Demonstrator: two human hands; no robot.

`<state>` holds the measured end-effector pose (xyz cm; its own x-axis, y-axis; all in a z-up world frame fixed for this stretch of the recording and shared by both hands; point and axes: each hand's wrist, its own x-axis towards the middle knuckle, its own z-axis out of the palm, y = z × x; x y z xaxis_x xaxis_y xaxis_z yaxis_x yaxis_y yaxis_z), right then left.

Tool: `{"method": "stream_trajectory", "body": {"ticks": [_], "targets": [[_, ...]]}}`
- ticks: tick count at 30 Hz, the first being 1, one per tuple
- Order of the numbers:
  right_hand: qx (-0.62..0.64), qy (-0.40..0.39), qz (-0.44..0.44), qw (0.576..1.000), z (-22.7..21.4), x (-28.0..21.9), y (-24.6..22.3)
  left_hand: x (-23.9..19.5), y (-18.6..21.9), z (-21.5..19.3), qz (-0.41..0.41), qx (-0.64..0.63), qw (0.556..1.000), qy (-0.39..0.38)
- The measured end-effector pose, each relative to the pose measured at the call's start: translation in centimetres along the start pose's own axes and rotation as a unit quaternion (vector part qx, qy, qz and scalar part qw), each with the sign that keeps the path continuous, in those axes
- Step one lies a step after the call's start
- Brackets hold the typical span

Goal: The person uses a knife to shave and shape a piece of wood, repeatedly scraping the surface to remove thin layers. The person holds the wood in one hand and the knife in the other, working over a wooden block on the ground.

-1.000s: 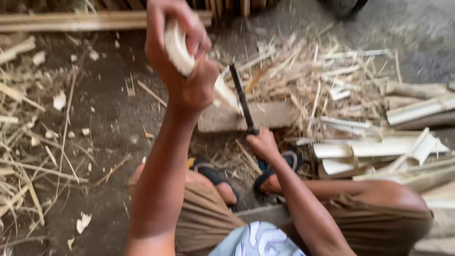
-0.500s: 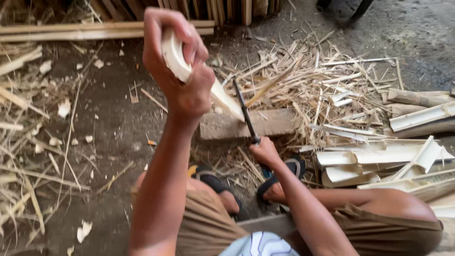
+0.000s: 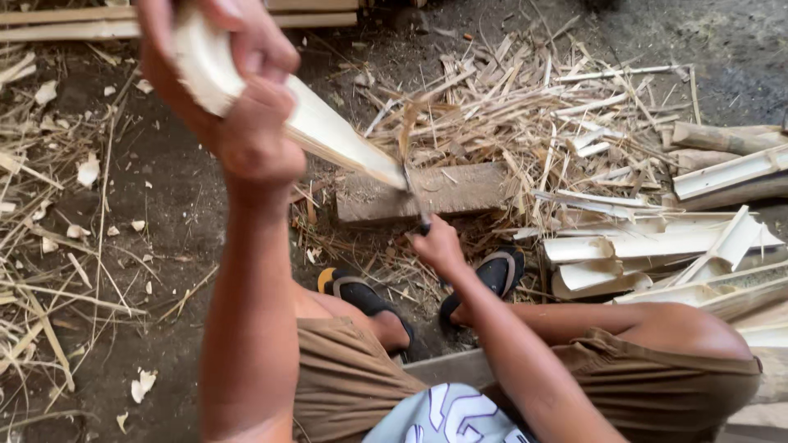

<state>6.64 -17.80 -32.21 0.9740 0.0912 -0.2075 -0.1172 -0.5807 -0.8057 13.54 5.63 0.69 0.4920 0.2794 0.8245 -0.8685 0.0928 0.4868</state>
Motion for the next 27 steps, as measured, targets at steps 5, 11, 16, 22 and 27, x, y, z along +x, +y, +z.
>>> {"method": "stream_trajectory", "body": {"ticks": [5, 11, 16, 22, 27], "targets": [[0.063, -0.079, 0.110, 0.989, -1.3, 4.6, 4.2, 1.0, 0.7, -1.5, -0.034, -0.040, 0.998, -0.036], [-0.032, -0.037, 0.047, 0.998, 0.5, 0.0, 0.2, -0.9, -1.0, -2.2, -0.049, -0.006, 0.998, -0.044], [-0.078, -0.048, 0.100, 0.991, -0.6, 1.5, 1.9, -0.6, -0.6, -3.3, -0.076, -0.008, 0.997, -0.023], [-0.020, -0.072, 0.151, 0.986, 0.4, 1.5, 7.9, 1.0, -1.4, -5.1, -0.267, 0.038, 0.950, 0.159], [0.180, -0.102, 0.196, 0.958, -0.2, 1.3, 5.1, 0.5, -0.3, -6.1, -0.197, 0.000, 0.978, 0.064]]}}
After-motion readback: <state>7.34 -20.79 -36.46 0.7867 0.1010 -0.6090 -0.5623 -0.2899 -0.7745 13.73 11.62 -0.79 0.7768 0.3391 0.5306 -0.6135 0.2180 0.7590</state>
